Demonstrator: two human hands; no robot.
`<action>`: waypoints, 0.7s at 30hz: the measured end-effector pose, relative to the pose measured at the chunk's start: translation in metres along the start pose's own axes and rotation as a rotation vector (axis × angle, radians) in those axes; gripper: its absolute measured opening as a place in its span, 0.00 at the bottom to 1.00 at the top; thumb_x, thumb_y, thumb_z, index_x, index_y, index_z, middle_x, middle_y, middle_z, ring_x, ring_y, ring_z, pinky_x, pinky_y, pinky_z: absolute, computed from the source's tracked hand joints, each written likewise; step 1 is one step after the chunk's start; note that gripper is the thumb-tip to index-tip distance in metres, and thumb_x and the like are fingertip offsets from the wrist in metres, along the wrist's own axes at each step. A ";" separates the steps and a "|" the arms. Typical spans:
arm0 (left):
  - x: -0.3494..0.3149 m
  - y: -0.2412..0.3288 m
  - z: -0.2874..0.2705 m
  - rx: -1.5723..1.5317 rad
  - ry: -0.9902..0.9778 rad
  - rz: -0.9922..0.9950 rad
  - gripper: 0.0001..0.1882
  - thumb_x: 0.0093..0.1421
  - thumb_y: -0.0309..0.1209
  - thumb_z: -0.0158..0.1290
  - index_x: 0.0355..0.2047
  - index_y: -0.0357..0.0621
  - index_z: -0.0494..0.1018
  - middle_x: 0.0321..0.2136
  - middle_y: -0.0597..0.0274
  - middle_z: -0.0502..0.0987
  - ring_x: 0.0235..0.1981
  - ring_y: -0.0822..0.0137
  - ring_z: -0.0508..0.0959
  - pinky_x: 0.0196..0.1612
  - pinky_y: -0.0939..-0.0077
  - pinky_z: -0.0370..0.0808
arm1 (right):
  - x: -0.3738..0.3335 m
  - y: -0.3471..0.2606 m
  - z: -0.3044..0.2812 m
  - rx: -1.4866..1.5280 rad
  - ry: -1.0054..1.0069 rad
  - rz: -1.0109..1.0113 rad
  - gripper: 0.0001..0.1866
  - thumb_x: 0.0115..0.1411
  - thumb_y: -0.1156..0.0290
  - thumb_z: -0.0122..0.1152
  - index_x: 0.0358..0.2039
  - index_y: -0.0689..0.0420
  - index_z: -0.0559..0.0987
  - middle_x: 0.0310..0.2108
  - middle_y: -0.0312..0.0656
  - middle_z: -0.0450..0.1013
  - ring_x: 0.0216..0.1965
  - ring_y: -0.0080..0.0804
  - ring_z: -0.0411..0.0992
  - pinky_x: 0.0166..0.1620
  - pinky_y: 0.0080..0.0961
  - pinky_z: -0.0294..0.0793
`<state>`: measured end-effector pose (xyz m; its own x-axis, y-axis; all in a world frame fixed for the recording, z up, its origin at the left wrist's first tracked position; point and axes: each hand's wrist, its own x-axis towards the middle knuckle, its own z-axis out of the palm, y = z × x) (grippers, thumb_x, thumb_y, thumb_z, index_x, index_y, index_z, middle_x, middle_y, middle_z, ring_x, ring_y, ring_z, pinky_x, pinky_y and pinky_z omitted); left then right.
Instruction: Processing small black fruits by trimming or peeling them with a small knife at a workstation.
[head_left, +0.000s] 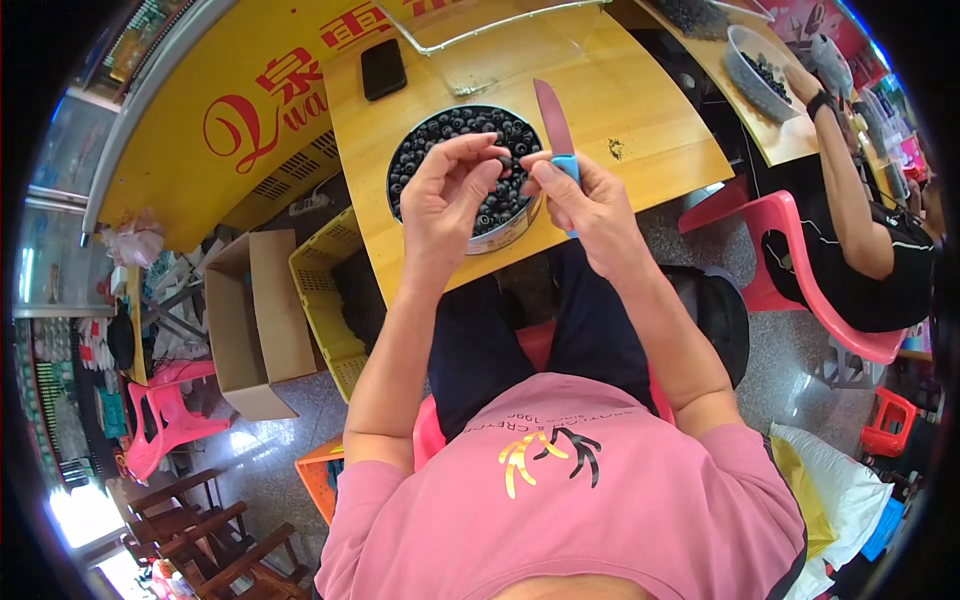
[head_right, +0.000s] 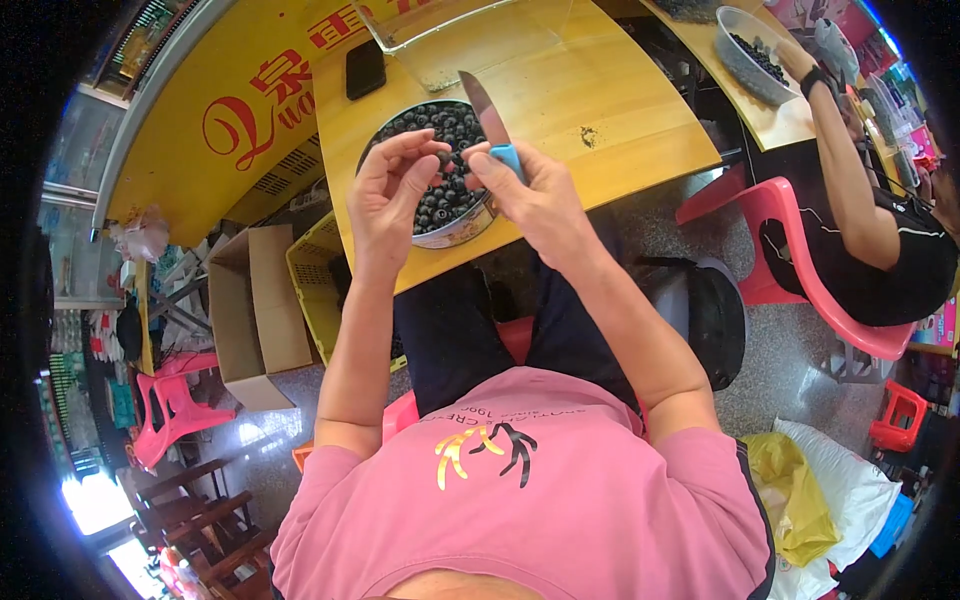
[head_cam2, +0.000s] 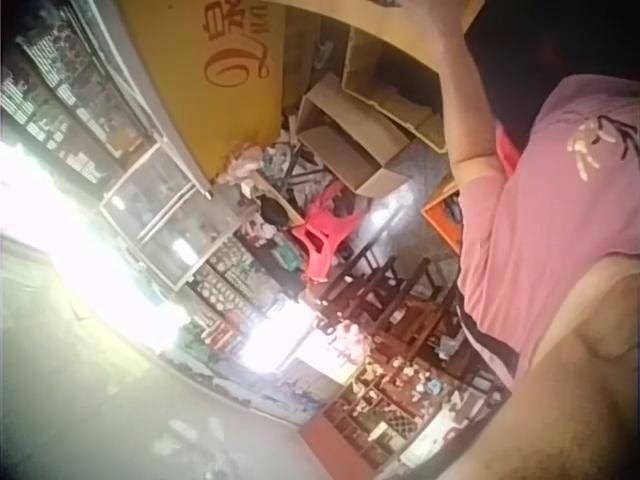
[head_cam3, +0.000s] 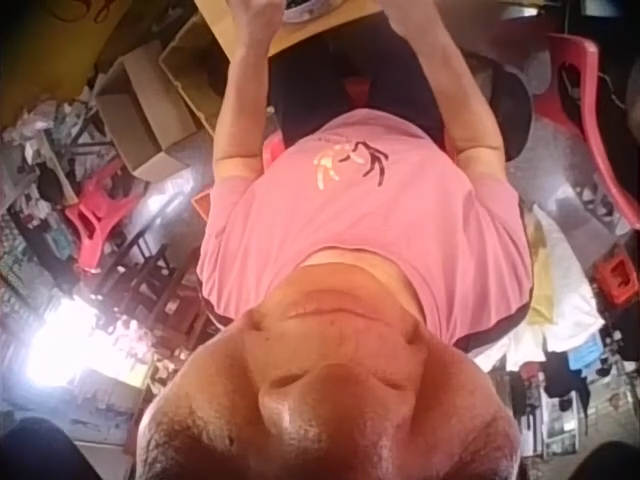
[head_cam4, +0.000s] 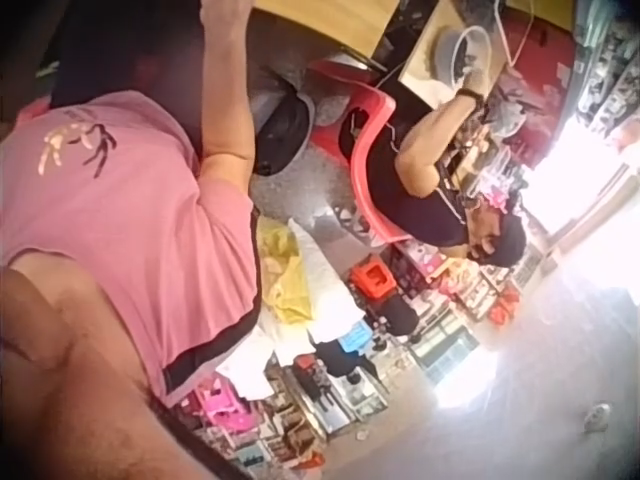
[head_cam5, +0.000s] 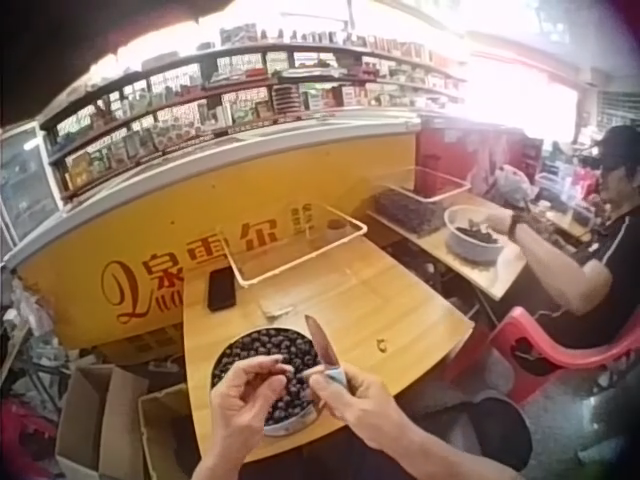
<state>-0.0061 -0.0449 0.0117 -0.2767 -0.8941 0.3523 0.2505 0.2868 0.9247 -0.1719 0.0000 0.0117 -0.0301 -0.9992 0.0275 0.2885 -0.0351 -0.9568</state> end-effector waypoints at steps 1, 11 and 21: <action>-0.004 0.002 0.004 0.009 0.025 0.037 0.13 0.62 0.21 0.53 0.48 0.35 0.71 0.40 0.58 0.77 0.40 0.73 0.76 0.46 0.80 0.74 | 0.000 -0.003 0.006 0.051 -0.004 0.003 0.13 0.64 0.64 0.59 0.44 0.60 0.78 0.28 0.33 0.74 0.19 0.11 0.59 0.22 0.11 0.56; -0.028 -0.003 0.012 0.234 0.184 0.341 0.15 0.57 0.17 0.56 0.46 0.38 0.74 0.40 0.62 0.73 0.36 0.74 0.73 0.41 0.81 0.71 | -0.004 -0.001 0.022 0.129 -0.053 0.059 0.11 0.62 0.65 0.62 0.40 0.59 0.79 0.20 0.27 0.67 0.19 0.13 0.59 0.23 0.13 0.57; -0.035 -0.004 0.013 0.377 0.227 0.335 0.13 0.55 0.19 0.59 0.42 0.39 0.76 0.37 0.59 0.73 0.32 0.71 0.74 0.36 0.79 0.71 | -0.007 -0.003 0.020 0.200 -0.113 0.086 0.10 0.63 0.65 0.61 0.38 0.59 0.78 0.22 0.28 0.69 0.20 0.12 0.60 0.23 0.13 0.58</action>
<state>-0.0090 -0.0100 -0.0025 -0.0217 -0.7724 0.6348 -0.0708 0.6345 0.7696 -0.1530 0.0069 0.0204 0.1068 -0.9942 -0.0081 0.4697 0.0576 -0.8810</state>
